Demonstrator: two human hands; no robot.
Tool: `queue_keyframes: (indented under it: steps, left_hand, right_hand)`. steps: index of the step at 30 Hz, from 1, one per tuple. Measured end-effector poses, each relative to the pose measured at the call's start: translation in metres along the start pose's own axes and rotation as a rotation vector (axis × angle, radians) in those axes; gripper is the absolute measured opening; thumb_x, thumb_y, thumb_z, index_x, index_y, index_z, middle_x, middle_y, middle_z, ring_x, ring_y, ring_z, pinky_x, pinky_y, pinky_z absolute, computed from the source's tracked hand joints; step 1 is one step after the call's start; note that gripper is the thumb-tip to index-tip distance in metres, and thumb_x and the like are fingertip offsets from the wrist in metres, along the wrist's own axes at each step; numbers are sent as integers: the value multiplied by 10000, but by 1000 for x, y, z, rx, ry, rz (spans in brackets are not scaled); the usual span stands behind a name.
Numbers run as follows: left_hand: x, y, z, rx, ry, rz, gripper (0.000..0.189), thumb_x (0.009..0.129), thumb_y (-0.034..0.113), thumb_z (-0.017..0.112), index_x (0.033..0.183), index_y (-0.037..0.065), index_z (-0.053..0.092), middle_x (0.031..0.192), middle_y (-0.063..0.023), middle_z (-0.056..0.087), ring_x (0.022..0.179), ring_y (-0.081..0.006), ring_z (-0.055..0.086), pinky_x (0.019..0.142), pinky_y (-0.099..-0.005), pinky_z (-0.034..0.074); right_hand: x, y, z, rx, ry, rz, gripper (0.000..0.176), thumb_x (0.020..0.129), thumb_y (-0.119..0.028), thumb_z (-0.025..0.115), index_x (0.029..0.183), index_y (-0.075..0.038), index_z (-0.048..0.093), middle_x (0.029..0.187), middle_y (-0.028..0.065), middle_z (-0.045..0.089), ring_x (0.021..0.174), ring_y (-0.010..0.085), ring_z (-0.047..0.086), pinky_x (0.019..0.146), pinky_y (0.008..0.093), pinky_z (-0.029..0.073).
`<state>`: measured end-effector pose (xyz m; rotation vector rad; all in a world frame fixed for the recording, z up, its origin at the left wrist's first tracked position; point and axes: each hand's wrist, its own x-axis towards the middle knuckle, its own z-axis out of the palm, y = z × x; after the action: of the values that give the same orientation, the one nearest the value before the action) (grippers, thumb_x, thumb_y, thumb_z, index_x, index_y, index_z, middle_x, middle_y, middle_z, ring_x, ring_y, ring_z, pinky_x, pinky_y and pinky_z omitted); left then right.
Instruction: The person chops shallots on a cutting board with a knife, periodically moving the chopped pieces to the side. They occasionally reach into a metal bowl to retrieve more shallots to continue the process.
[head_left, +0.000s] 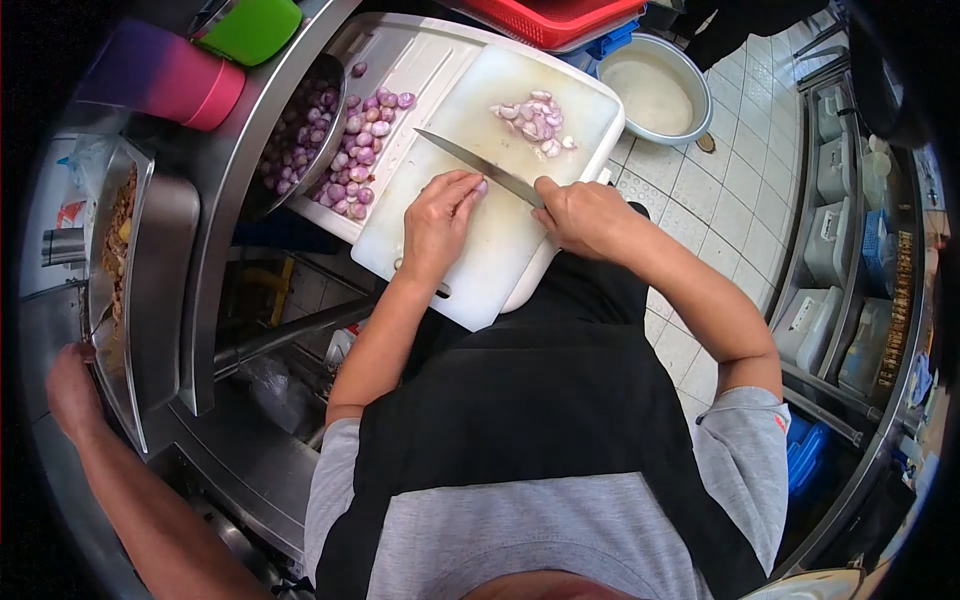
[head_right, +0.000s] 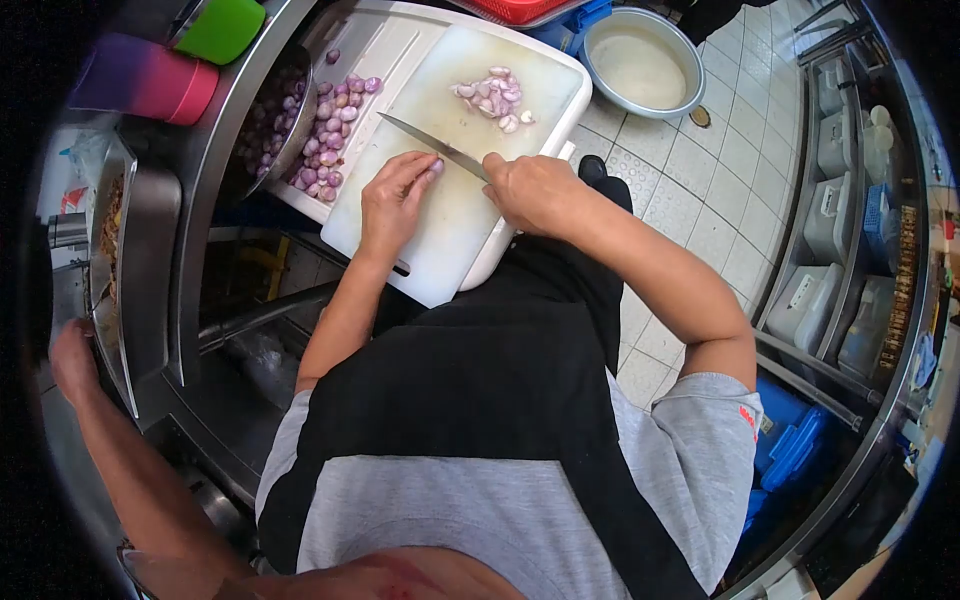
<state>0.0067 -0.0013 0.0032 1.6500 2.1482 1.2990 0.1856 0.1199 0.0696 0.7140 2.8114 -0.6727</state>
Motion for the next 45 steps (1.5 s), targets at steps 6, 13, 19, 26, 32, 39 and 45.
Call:
queue_keyframes:
  steps: [6, 13, 19, 26, 32, 39, 45]
  left_hand:
    - [2, 2, 3, -83, 3, -91, 134, 851, 62, 697, 977, 21, 717, 967, -121, 698, 804, -246, 688, 716, -324, 556]
    - [-1, 0, 2, -69, 15, -52, 145, 835, 40, 699, 980, 29, 706, 972, -109, 690, 790, -246, 686, 702, -325, 555]
    - [-2, -1, 5, -71, 35, -51, 126, 835, 41, 700, 960, 31, 689, 960, -102, 676, 774, -246, 682, 684, -332, 548]
    - [-1, -1, 4, -66, 46, -33, 121, 833, 38, 698, 953, 36, 685, 963, -101, 672, 770, -251, 681, 681, -336, 546]
    - [-3, -2, 5, -58, 56, -21, 110, 838, 39, 696, 946, 32, 678, 958, -97, 670, 769, -253, 683, 676, -337, 545]
    - [-2, -1, 5, -78, 55, -29, 112, 839, 46, 701, 944, 29, 668, 943, -102, 668, 752, -249, 685, 670, -340, 545]
    - [-3, -3, 6, -83, 62, -25, 108, 838, 49, 704, 935, 26, 662, 940, -105, 668, 748, -251, 685, 661, -341, 545]
  right_hand:
    - [-6, -13, -32, -21, -158, 3, 304, 949, -250, 544, 1029, 44, 538, 818, 258, 678, 803, 421, 678, 715, 501, 538]
    - [10, 0, 20, 130, 8, 11, 286, 971, -250, 518, 1005, 31, 473, 720, 269, 639, 731, 462, 642, 686, 533, 505]
    - [0, -11, -24, 23, -96, -28, 280, 971, -249, 521, 1010, 25, 480, 729, 270, 641, 727, 460, 643, 682, 536, 503]
    - [10, -7, 19, 173, -47, 59, 317, 959, -256, 530, 1063, 42, 499, 804, 292, 657, 803, 446, 663, 734, 512, 522]
    - [2, -16, -30, 7, -140, -27, 300, 966, -260, 536, 1020, 31, 485, 749, 272, 647, 757, 455, 650, 696, 522, 507]
    - [9, -7, 26, 144, 19, 23, 282, 961, -248, 534, 1023, 17, 462, 732, 287, 634, 731, 471, 639, 685, 540, 504]
    - [11, -15, -33, 126, -221, 54, 288, 971, -252, 531, 1000, 34, 516, 771, 282, 642, 786, 458, 642, 723, 524, 498]
